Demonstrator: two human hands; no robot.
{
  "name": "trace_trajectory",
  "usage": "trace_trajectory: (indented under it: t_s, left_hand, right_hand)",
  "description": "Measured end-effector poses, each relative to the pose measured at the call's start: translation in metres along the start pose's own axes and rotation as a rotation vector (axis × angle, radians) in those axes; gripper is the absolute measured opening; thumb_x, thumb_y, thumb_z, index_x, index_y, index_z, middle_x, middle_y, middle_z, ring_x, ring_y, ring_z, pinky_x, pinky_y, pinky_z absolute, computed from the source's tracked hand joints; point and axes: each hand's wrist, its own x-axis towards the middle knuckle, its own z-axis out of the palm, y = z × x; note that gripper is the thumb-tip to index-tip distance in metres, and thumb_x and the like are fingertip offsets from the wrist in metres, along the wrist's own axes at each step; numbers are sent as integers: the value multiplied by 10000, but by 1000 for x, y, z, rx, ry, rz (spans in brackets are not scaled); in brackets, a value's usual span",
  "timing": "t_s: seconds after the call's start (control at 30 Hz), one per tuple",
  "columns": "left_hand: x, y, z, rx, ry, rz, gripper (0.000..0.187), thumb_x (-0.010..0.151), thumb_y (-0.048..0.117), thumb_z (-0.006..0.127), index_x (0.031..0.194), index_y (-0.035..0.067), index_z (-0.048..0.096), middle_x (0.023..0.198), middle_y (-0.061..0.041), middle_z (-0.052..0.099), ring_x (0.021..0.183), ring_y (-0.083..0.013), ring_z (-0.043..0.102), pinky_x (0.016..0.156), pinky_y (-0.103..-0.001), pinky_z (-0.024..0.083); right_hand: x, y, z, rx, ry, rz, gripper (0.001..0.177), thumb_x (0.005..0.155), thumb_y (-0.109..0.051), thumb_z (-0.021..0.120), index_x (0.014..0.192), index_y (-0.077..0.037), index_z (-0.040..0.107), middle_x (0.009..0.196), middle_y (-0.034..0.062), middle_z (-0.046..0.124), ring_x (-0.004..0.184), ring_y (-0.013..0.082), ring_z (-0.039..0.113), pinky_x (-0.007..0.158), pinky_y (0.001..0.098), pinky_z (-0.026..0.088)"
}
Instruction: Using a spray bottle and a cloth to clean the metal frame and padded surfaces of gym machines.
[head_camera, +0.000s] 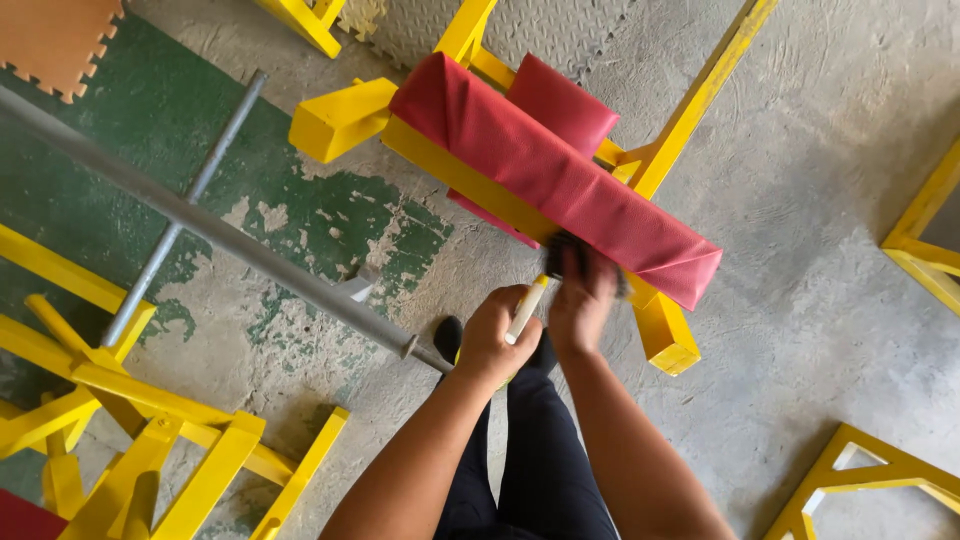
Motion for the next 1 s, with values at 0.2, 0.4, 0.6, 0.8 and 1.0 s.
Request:
trace_trajectory:
  t_s: [0.2,0.4,0.6,0.8,1.0]
  left_hand:
    - [-6,-16,-10,66,92,-119,360,835,204,677,1177,94,659,1083,-172,710,908,-377,710,772,-447,583]
    - [-6,-8,6,76,54,40,370,838,178,683,1197,92,670,1138,-192,715,992,-398,699,838,-456,578]
    - [-13,6,23,14,23,-7,334,851,185,669,1168,82,670,1111,-192,716,978,-401,695,841,-462,576]
    - [-9,11,0,48,-95,-377,316,854,223,628,1139,91,671,993,-138,728,826,-337,751,772,-417,608]
    - [-8,17,7,139,49,-185,363,826,168,654,1175,68,667,1086,-188,697,913,-413,695,786,-475,568]
  right_hand:
    - [36,-18,24,45,-199,-319,601,786,-5,651,1372,-139,661,1480,166,543,1352,411,491,1161,480,403]
    - [-3,49,-42,-59,-256,-301,543,881,42,613,1384,-157,664,1471,129,570,1321,368,543,1156,472,434]
    - [-7,28,-20,-253,-23,-202,578,771,-4,621,1347,-44,634,1383,249,545,1256,466,516,1097,529,417]
    - [46,-17,47,13,-323,-426,563,821,17,617,1340,-190,689,1486,91,569,1250,341,577,1103,430,456]
    - [42,29,-28,22,-479,-560,616,815,3,587,1413,-140,627,1556,126,490,1358,352,539,1132,474,436]
